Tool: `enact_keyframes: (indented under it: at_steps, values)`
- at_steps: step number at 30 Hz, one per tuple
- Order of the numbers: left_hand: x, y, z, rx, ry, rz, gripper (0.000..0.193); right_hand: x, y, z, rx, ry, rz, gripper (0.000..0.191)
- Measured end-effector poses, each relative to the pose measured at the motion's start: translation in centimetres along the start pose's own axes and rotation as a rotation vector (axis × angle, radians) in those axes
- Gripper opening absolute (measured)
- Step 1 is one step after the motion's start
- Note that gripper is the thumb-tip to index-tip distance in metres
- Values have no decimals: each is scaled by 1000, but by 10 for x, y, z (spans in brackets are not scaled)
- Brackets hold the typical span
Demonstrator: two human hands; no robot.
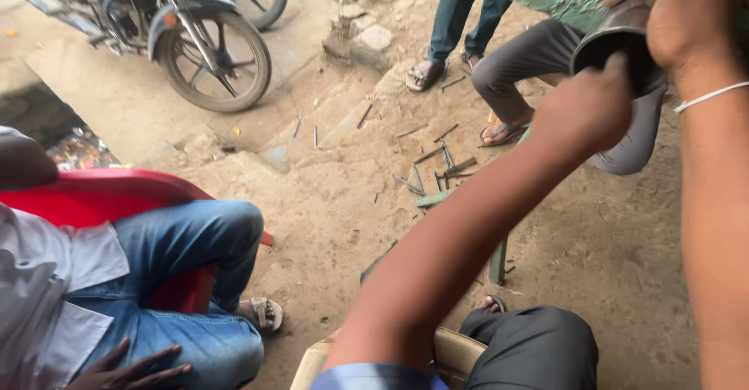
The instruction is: The person files a cylindrical metal piece held in a green bench vise, repeatedly drawing a file along its surface with both hands while metal filings accumulate on the ground below. The person continues filing along the length of the metal piece throughout the episode.
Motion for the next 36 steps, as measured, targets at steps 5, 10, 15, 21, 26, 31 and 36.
enact_keyframes:
  at_steps: [5, 10, 15, 21, 26, 31, 36]
  values:
    - [111, 139, -11, 16, -79, -318, 91, -4, 3, 7, 79, -14, -13, 48]
    - [178, 236, -25, 68, -78, -311, 69, -2, 10, 6, 23, 131, 32, 39]
    - [144, 176, -7, 35, -55, -298, 70, -1, 8, -5, 32, 215, 44, 38]
    - [11, 25, -5, 15, -53, -108, 59, -1, 3, 4, -42, 59, 45, 37]
    - [22, 22, -15, -5, -66, -37, 52, -7, -10, 6, 91, 433, -44, 38]
    - [143, 160, -4, -46, -107, -261, 79, -18, -10, -6, -48, 89, 30, 35]
    - [190, 239, -22, 64, -146, -325, 69, -9, 5, -10, -52, 173, 39, 39]
Point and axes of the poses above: each hand's wrist, its own y-axis away from the middle knuckle, its own x-axis out of the back of the hand, z = x × y, the point moved 1 cm from there along -y, towards the middle knuckle, and after that the axes turned 6 degrees about z, right-handed, at the moved point
